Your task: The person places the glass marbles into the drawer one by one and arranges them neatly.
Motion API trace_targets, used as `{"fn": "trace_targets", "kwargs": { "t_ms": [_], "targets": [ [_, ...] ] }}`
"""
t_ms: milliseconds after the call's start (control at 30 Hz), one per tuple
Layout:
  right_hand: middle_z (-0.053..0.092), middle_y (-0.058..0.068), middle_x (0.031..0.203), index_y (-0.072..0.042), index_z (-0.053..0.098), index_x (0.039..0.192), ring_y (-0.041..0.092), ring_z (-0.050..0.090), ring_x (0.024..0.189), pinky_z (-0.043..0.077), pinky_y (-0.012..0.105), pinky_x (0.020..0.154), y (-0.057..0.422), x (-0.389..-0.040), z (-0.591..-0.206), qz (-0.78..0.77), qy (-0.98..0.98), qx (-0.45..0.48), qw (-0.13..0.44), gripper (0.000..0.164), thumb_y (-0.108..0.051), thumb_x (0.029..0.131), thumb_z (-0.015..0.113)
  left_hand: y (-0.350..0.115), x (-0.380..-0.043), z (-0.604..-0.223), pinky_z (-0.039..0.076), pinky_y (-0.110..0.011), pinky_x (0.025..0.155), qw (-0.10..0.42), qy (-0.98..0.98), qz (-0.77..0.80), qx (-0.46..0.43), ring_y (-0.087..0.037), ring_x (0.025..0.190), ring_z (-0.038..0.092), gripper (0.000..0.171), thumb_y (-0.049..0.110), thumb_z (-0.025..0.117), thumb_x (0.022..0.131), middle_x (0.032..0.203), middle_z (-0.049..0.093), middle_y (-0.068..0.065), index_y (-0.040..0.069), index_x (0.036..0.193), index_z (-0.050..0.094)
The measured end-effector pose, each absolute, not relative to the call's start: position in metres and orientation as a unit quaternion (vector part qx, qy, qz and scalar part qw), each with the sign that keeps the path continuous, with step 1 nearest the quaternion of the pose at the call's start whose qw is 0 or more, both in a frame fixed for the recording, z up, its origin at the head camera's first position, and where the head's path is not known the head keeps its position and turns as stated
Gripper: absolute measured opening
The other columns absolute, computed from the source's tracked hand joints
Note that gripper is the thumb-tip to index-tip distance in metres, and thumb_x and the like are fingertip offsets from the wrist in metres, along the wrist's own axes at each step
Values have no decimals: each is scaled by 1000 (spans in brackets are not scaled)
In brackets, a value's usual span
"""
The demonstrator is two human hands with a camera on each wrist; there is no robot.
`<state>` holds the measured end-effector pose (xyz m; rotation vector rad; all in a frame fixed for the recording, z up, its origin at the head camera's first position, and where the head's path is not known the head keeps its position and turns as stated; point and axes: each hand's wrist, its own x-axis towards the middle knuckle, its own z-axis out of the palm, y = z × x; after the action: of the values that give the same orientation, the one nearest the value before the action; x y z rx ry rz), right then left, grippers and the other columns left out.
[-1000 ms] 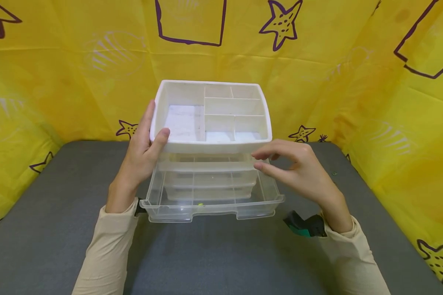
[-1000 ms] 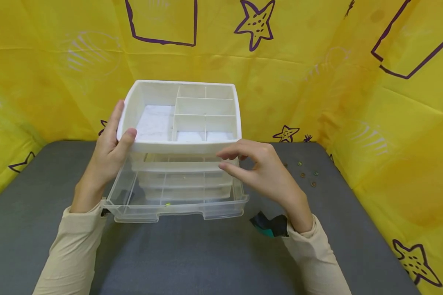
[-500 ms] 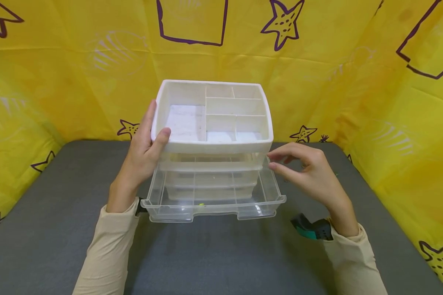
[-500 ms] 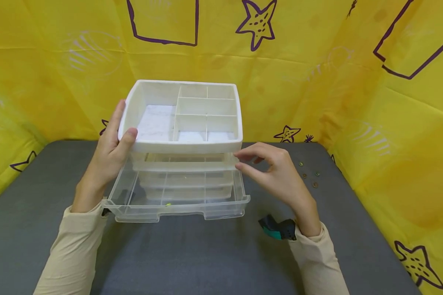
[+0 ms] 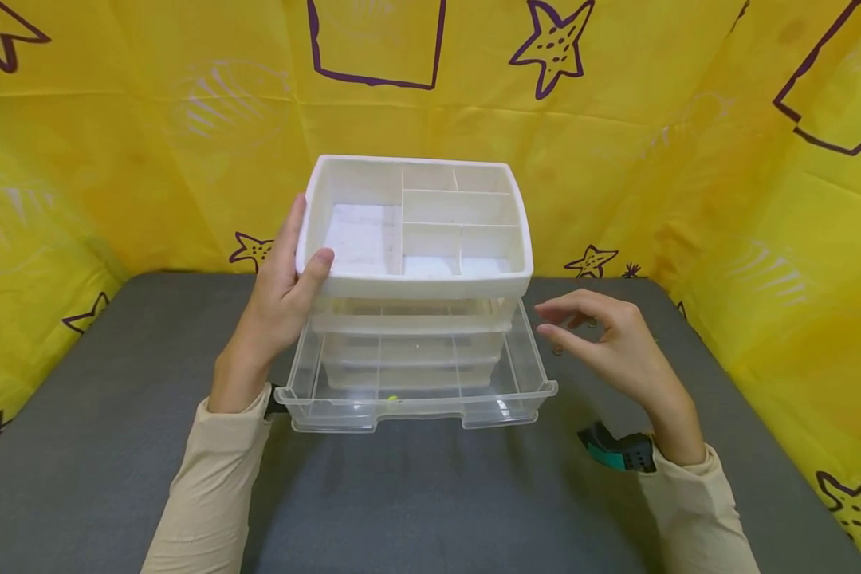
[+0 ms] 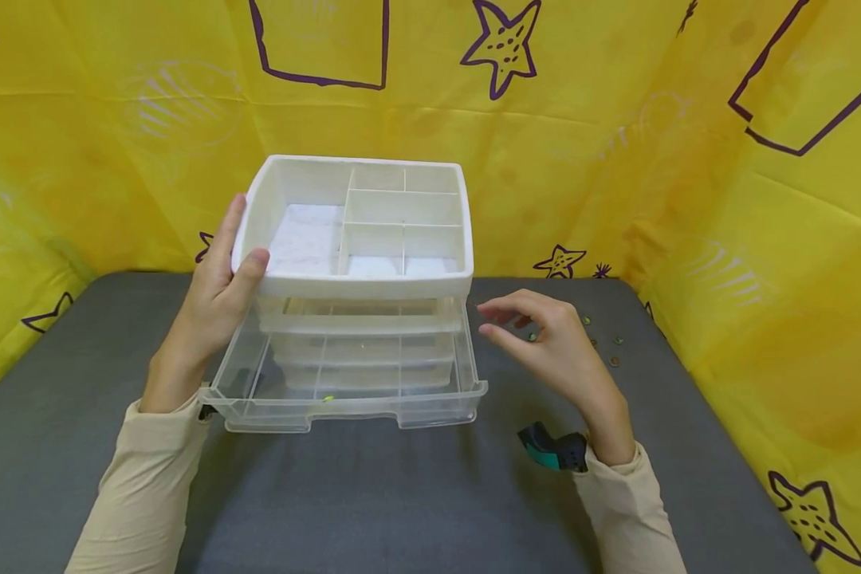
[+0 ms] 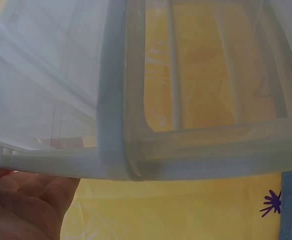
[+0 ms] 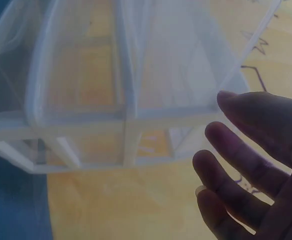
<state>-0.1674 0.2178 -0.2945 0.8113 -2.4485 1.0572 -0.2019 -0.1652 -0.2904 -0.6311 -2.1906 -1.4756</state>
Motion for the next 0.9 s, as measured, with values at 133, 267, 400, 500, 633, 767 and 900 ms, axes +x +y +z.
{"fn": "trace_targets", "kwargs": {
  "t_ms": [133, 267, 400, 500, 633, 767, 900],
  "targets": [
    [73, 2, 99, -12, 75, 107, 4, 66, 75, 53, 15, 69, 223, -169, -299, 367, -871, 281, 170, 28, 0, 82, 78, -164, -202, -291, 25, -49, 117, 211, -788, -532, -228, -20, 141, 31, 68, 19, 50, 103, 165, 21, 1, 19, 160, 14],
    [73, 0, 100, -13, 75, 108, 5, 67, 75, 52, 15, 70, 227, -172, -303, 360, -877, 276, 161, 27, -3, 83, 77, -164, -203, -291, 24, -47, 118, 213, -788, -531, -228, -20, 142, 30, 68, 18, 50, 102, 165, 21, 1, 18, 160, 14],
    [73, 0, 100, -13, 74, 109, 12, 68, 74, 52, 15, 71, 232, -178, -309, 358, -882, 267, 152, 25, -5, 85, 76, -164, -202, -291, 23, -48, 119, 210, -791, -530, -223, -20, 144, 29, 68, 19, 50, 103, 165, 20, 2, 18, 160, 14],
    [73, 2, 100, -12, 74, 109, 16, 68, 75, 51, 15, 72, 236, -183, -315, 358, -886, 260, 141, 24, -6, 86, 75, -165, -201, -291, 22, -50, 119, 207, -795, -527, -216, -21, 144, 28, 68, 21, 50, 103, 166, 19, 2, 19, 160, 13],
    [74, 6, 101, -10, 73, 110, 17, 68, 77, 51, 15, 72, 239, -188, -322, 358, -892, 248, 122, 23, -8, 87, 74, -165, -200, -291, 22, -51, 119, 206, -798, -524, -213, -21, 145, 28, 68, 22, 50, 103, 166, 18, 2, 19, 160, 13],
    [74, 8, 102, -9, 72, 112, 16, 69, 77, 52, 16, 73, 242, -194, -329, 360, -898, 233, 99, 23, -10, 89, 73, -166, -199, -290, 23, -50, 119, 210, -803, -519, -206, -21, 145, 28, 68, 22, 50, 103, 166, 18, 3, 18, 160, 13],
    [74, 9, 100, -7, 72, 113, 10, 68, 77, 54, 21, 75, 248, -201, -337, 365, -903, 213, 77, 23, -12, 91, 72, -165, -199, -290, 23, -51, 119, 209, -805, -517, -202, -22, 145, 28, 68, 23, 50, 103, 166, 18, 3, 19, 161, 13]
  ]
}}
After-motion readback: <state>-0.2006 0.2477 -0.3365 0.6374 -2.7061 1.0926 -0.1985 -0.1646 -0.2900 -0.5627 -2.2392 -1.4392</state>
